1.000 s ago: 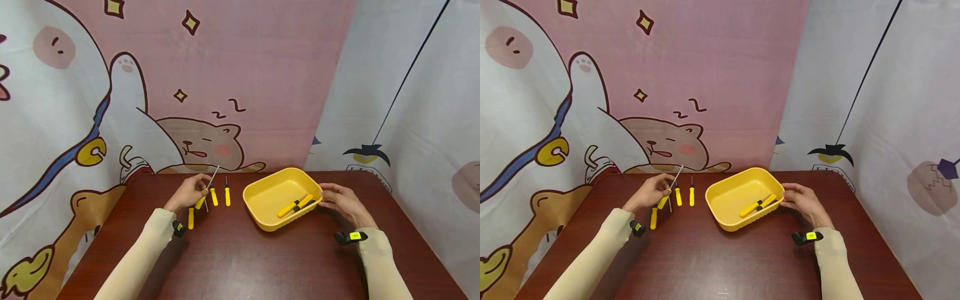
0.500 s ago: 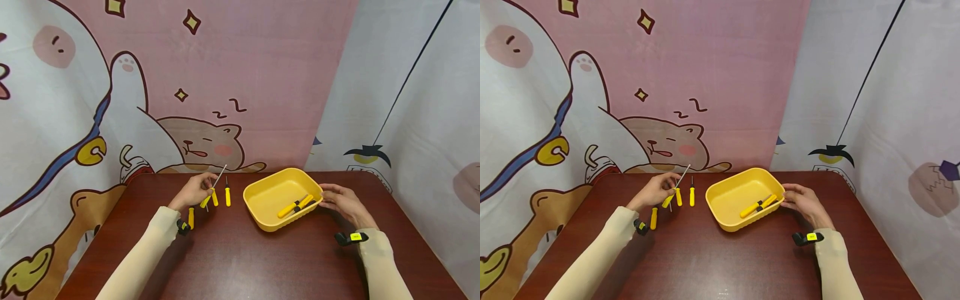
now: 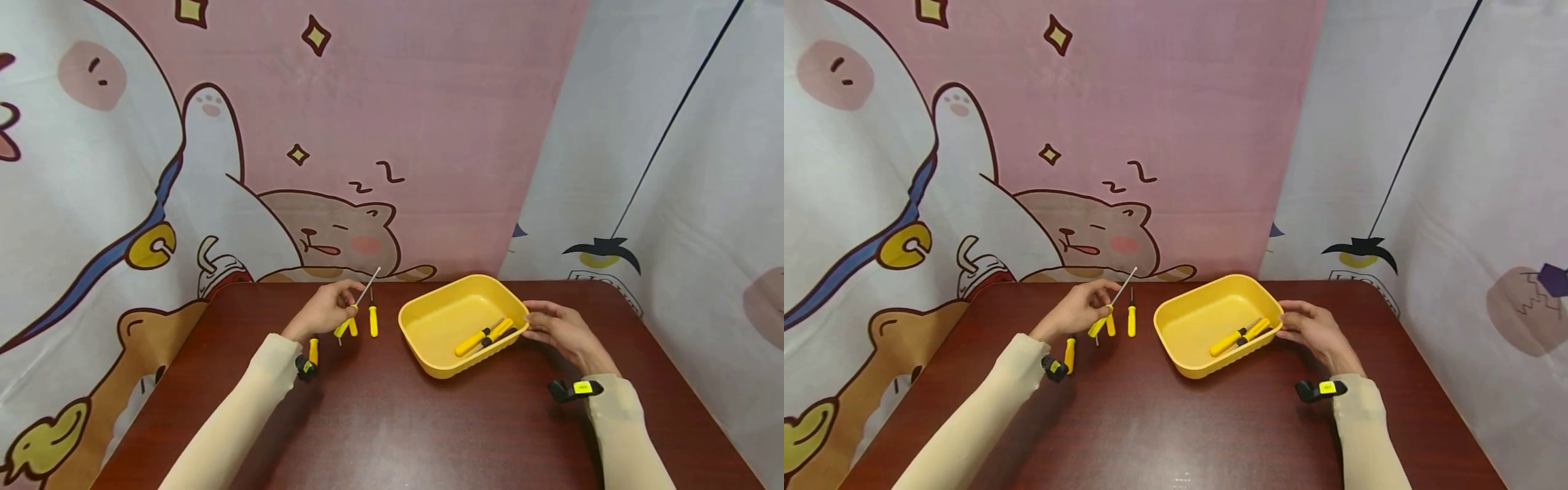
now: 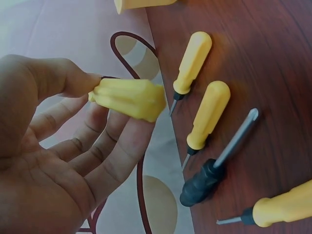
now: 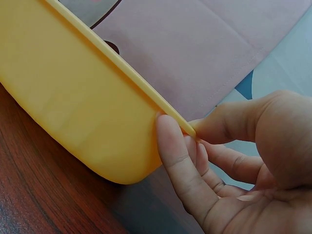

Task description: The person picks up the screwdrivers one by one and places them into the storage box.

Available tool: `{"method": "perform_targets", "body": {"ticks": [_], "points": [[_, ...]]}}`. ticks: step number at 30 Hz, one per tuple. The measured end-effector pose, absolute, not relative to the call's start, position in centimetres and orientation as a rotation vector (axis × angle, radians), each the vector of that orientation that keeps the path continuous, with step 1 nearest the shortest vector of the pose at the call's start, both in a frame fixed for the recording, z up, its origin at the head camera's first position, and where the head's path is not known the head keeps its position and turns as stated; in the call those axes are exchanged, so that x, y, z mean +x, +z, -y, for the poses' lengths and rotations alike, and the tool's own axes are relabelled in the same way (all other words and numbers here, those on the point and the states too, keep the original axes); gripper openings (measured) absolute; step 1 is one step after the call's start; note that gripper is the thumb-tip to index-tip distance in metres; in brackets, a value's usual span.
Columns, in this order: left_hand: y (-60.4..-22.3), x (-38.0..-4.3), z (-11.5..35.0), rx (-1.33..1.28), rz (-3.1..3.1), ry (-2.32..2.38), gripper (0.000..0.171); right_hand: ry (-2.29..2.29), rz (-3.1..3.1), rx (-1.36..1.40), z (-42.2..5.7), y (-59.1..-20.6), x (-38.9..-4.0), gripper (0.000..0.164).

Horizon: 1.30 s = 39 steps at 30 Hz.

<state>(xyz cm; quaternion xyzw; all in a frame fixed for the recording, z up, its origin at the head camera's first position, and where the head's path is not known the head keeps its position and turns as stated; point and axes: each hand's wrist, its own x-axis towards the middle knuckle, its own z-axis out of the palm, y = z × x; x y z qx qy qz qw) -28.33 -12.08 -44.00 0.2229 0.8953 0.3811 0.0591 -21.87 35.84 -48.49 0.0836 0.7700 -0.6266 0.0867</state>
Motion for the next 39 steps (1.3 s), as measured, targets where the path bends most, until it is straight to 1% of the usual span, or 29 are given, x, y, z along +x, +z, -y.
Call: {"method": "perform_targets", "body": {"ticks": [9,19,39], "points": [[-43.4,-28.2,10.7,0.665,-2.704,1.139,0.044,-1.861,-2.312,0.252,-35.9,-48.7,-21.9,0.057],[-43.1,-28.4,9.2,0.736,-2.698,1.093,0.046,-1.866,-2.311,0.249,-35.9,-48.8,-22.0,0.057],[-41.8,-28.2,5.6,0.878,-2.674,0.953,0.042,-1.875,-2.297,0.236,-36.0,-48.9,-22.1,0.058]]}}
